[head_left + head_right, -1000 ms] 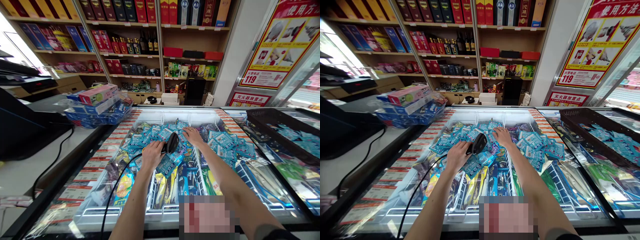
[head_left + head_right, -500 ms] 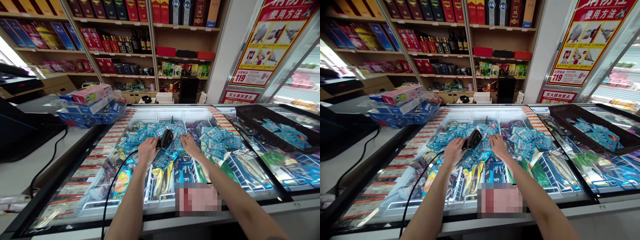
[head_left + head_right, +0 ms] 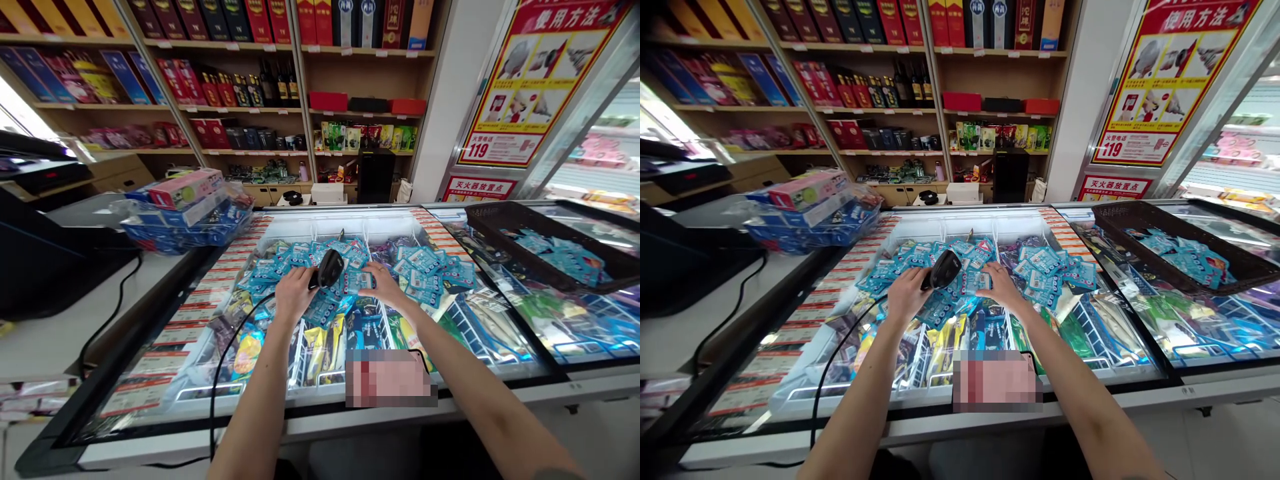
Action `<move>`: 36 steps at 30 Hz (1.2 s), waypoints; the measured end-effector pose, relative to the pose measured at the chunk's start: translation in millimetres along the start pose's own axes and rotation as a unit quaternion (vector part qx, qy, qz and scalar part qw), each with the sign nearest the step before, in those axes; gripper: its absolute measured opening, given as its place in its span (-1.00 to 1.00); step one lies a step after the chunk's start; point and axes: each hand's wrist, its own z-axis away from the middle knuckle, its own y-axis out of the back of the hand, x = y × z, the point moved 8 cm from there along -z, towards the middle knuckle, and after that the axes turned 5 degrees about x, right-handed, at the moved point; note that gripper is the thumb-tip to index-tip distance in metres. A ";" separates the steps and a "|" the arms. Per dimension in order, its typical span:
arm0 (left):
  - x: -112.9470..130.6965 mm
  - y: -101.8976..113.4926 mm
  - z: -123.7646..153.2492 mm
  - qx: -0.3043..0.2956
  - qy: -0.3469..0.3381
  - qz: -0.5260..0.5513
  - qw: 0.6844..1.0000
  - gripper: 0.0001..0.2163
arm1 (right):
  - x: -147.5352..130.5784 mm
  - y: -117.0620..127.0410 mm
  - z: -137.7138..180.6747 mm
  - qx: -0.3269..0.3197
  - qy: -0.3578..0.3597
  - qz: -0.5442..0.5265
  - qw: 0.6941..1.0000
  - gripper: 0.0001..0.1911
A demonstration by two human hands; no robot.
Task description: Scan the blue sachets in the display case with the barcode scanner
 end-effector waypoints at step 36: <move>53.6 -9.1 -8.0 -0.047 -0.121 0.068 0.989 -0.69 | 17.2 66.4 21.0 0.234 -0.011 -0.077 0.969 -0.62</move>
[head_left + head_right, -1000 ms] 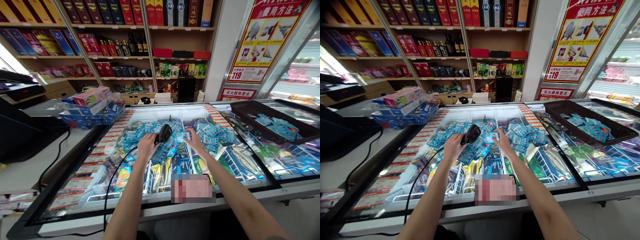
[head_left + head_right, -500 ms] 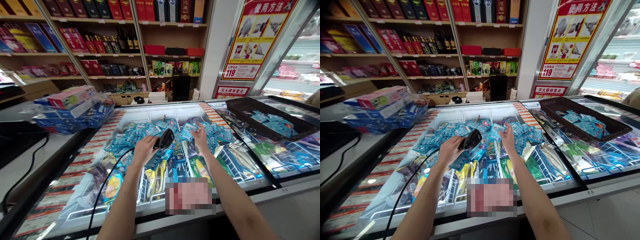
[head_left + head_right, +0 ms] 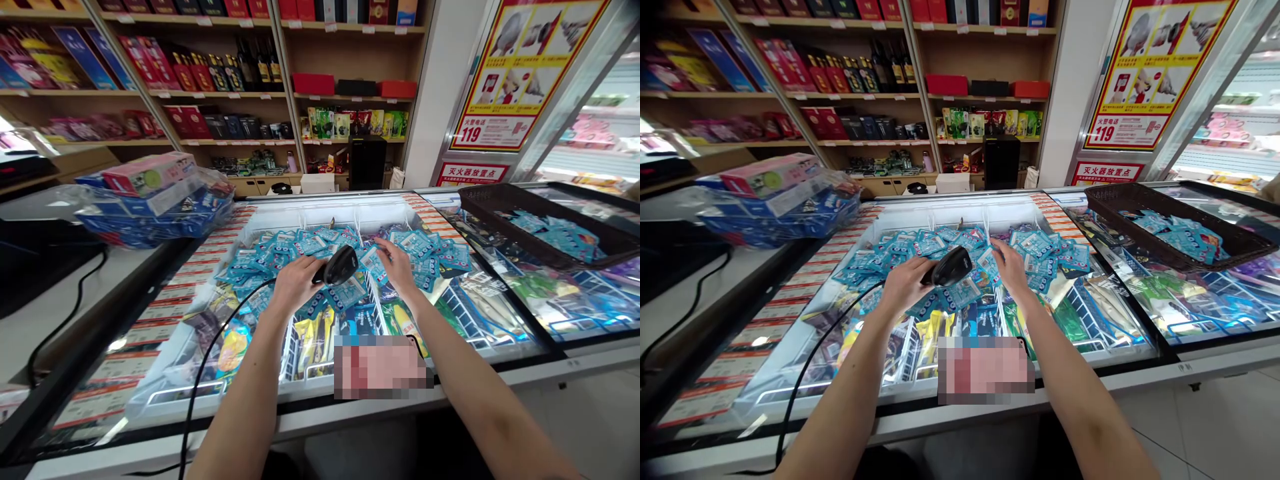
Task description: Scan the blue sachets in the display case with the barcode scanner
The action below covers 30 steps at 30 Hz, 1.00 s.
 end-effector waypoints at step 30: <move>10.5 -13.1 1.6 -0.044 -0.011 0.029 0.999 -0.69 | 4.8 13.3 1.2 0.063 -0.002 0.026 0.998 -0.75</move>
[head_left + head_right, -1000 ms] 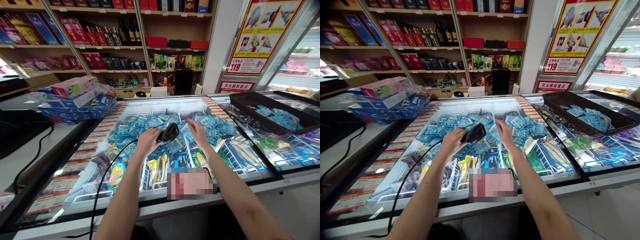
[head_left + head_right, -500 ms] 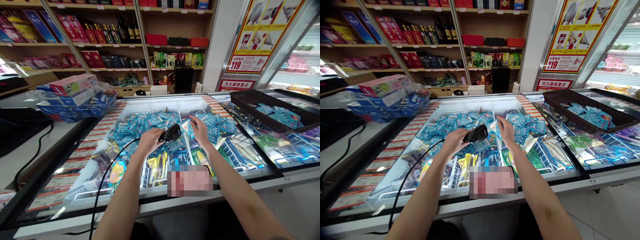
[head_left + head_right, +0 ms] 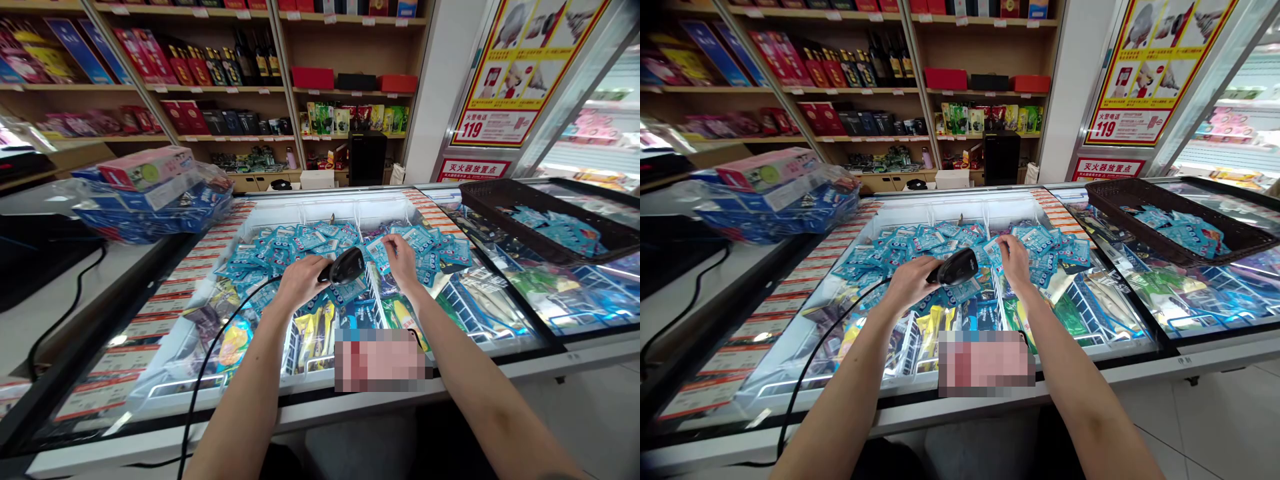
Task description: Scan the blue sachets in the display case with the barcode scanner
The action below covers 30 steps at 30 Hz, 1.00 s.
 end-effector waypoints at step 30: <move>-33.3 6.9 11.6 0.049 0.084 -0.062 0.993 -0.69 | 60.3 63.1 -9.8 0.156 -0.100 0.183 0.966 -0.44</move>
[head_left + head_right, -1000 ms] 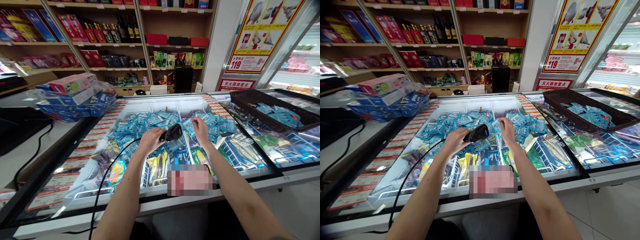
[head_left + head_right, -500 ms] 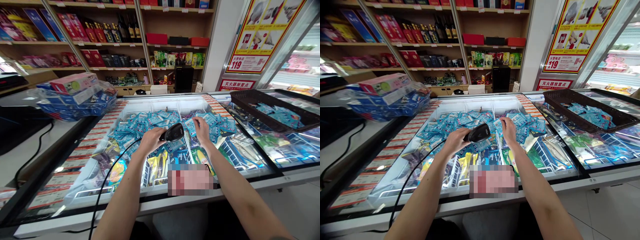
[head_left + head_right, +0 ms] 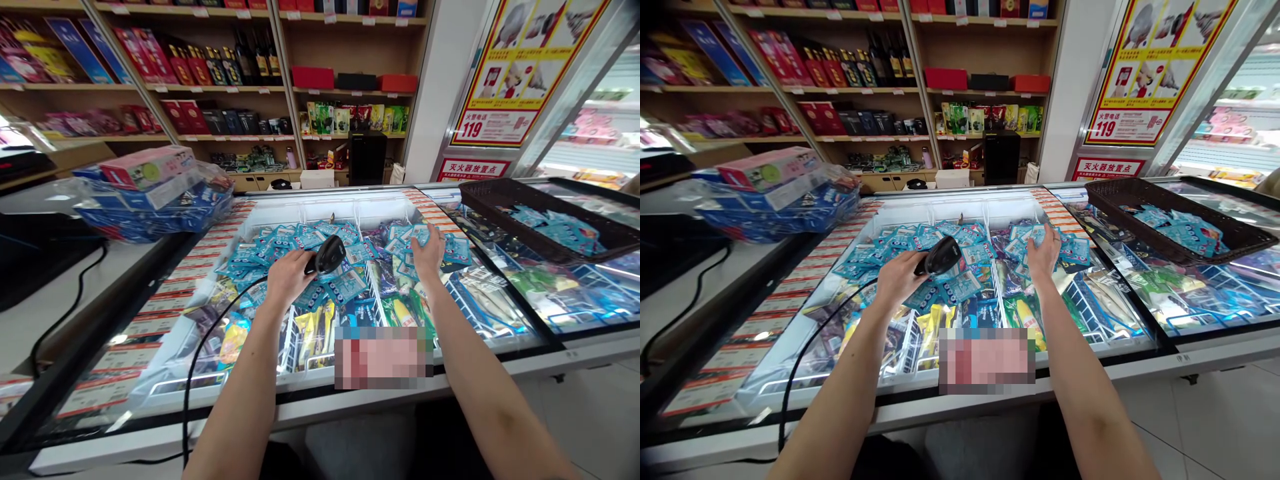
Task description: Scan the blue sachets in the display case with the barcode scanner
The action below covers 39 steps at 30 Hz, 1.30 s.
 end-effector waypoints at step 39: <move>-7.2 -0.7 4.9 0.006 0.000 -0.023 1.000 -0.69 | -64.6 -55.2 61.3 -0.257 0.186 0.050 0.947 -0.38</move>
